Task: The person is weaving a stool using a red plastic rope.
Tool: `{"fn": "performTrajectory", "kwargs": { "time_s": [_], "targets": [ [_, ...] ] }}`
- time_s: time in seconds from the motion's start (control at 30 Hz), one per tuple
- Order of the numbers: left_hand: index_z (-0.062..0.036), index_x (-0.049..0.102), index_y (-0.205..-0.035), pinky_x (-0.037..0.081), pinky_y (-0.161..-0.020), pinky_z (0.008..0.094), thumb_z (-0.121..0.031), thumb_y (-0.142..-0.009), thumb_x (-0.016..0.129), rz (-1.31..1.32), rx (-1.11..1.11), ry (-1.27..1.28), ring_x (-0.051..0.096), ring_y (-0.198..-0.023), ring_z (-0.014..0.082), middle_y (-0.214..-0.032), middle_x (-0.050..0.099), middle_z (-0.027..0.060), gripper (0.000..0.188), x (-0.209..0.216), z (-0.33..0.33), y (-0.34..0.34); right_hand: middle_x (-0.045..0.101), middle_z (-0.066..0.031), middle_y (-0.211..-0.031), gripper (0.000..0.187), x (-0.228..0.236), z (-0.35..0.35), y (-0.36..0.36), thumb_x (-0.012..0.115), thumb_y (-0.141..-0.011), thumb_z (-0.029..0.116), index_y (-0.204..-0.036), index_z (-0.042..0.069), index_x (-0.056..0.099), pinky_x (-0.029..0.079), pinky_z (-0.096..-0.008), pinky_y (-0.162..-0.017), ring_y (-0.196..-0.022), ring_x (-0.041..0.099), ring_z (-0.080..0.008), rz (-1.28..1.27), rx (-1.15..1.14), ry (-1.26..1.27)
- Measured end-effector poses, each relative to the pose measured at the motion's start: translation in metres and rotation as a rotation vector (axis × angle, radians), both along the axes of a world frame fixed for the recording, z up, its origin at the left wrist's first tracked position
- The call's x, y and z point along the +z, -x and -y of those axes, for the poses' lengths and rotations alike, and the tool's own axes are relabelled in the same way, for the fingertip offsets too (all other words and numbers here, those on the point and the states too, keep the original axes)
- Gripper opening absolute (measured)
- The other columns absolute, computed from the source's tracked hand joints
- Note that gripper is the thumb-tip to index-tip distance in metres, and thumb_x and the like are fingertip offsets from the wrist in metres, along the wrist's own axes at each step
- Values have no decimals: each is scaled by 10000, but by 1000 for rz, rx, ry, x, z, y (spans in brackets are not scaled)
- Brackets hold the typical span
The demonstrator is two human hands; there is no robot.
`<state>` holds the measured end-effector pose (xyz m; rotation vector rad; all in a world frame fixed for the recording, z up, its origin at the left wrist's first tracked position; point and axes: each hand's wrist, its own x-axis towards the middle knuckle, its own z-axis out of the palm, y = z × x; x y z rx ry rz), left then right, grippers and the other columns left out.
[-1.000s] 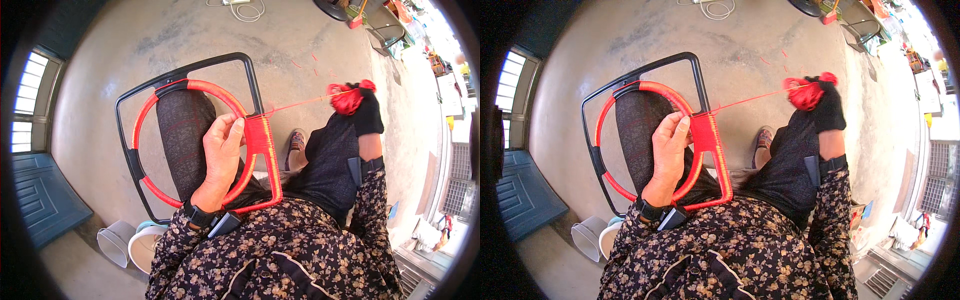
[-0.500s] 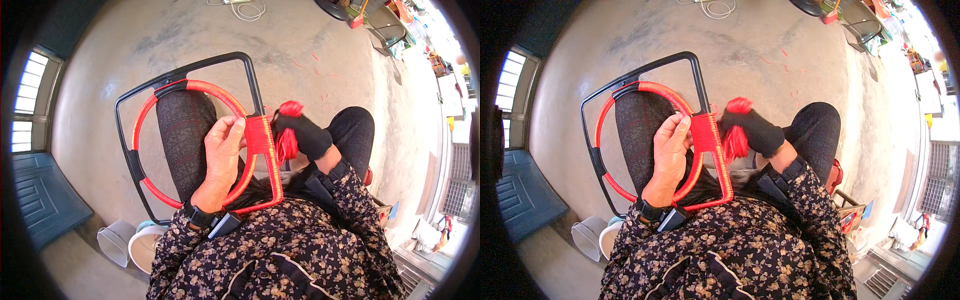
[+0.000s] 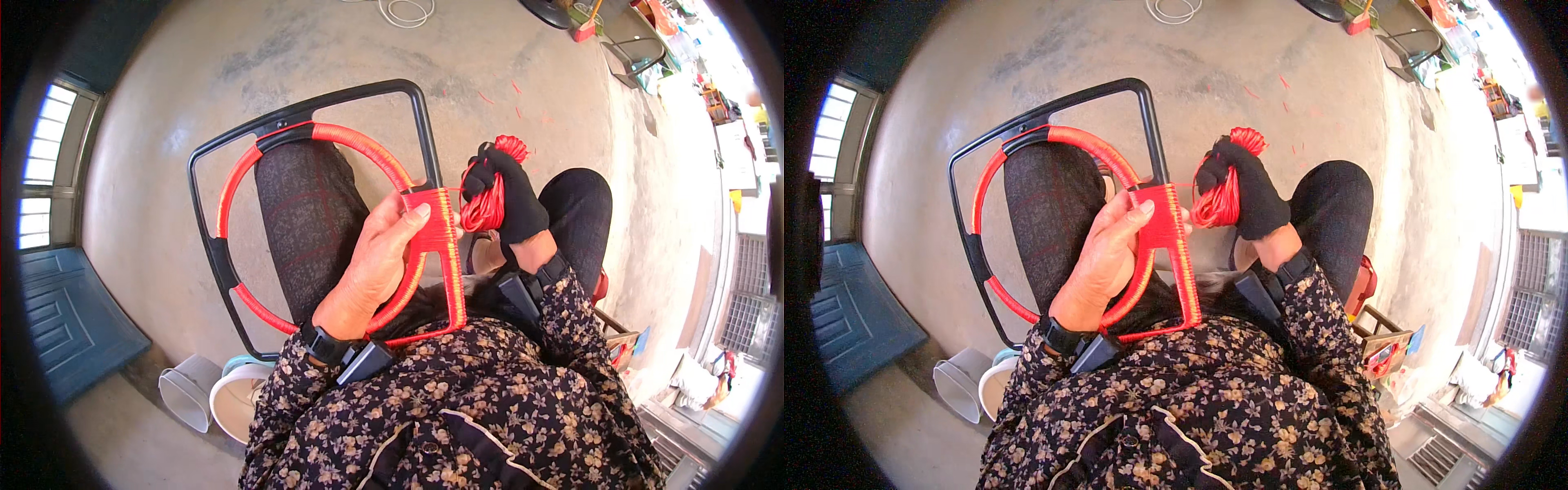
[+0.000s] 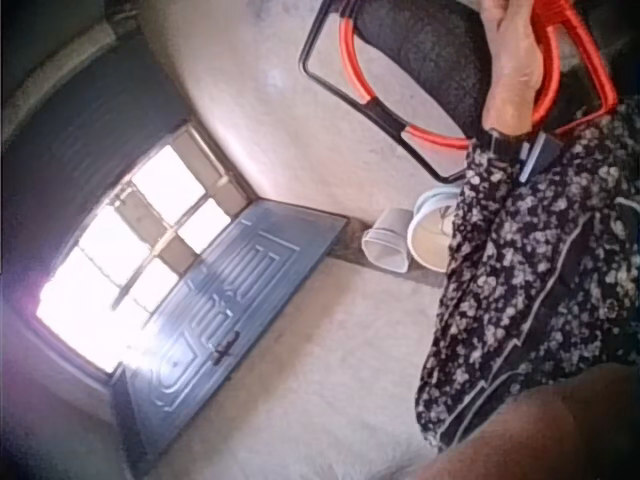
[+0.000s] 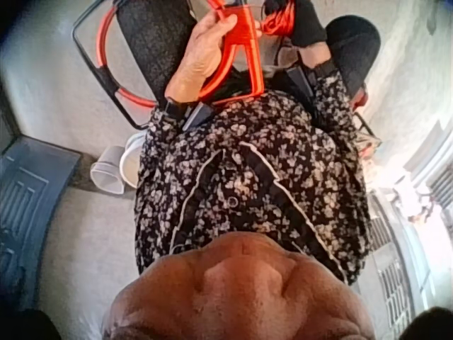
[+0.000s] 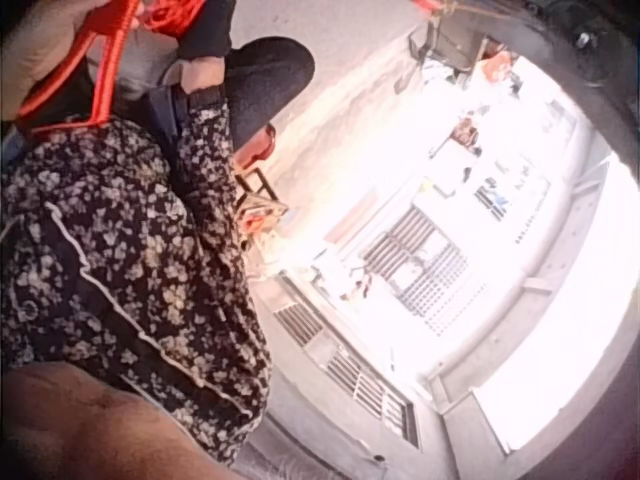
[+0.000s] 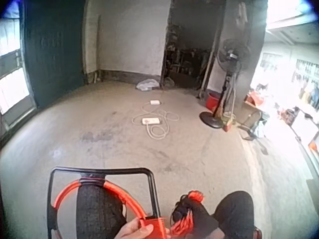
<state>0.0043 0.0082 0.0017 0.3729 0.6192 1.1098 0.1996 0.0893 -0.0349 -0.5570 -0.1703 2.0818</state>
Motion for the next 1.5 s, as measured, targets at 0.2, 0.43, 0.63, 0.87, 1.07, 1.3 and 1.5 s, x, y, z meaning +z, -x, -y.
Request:
{"fn": "performTrajectory", "kwargs": {
  "time_s": [0.2,0.43,0.63,0.87,1.07,1.3,1.5],
  "targets": [
    [-32,509,-1096,522,-719,292,-94,-934,521,-363,234,-24,634,-814,143,-940,649,96,174,-15,3,-3,588,-15,-658,193,29,5,21,628,-856,231,-803,46,617,443,-249,-574,-604,550,-89,961,340,-354],
    [-3,528,-956,511,-636,228,23,-858,612,-532,329,-50,616,-742,94,-854,646,69,131,-10,8,-1,572,0,-650,175,31,18,19,634,-844,208,-811,37,615,424,-243,-543,-590,530,-73,940,377,-300],
    [-20,540,-926,495,-597,213,32,-854,613,-638,327,-87,610,-719,80,-822,634,35,115,-10,9,-3,566,-5,-638,194,31,26,16,634,-850,222,-802,36,611,426,-247,-541,-586,531,-76,903,354,-287],
    [-9,511,-852,473,-579,202,21,-827,623,-872,252,-312,571,-667,45,-728,584,10,118,-15,0,0,559,-4,-608,212,23,27,8,618,-866,237,-800,35,613,429,-252,-543,-582,541,-85,874,352,-333],
    [-18,493,-860,454,-554,193,1,-842,614,-822,256,-210,558,-632,39,-707,583,2,124,-17,1,-4,624,-67,-765,233,29,23,3,592,-890,260,-895,28,608,476,-317,-593,-686,601,-142,819,332,-337],
    [-35,449,-1172,478,-664,218,-118,-922,533,-693,314,-142,583,-779,98,-925,596,56,276,-5,4,-5,658,-148,-877,290,24,-15,-49,629,-855,227,-1028,5,561,540,-402,-671,-769,663,-281,1373,33,-242],
    [-42,402,-1294,475,-798,316,-374,-965,390,-614,473,-217,556,-987,179,-1178,532,102,468,0,-1,-1,600,-129,-1125,334,78,9,47,526,-779,101,-1105,65,588,436,-400,-926,-1085,560,-297,1916,-99,-1728]
  ]
}}
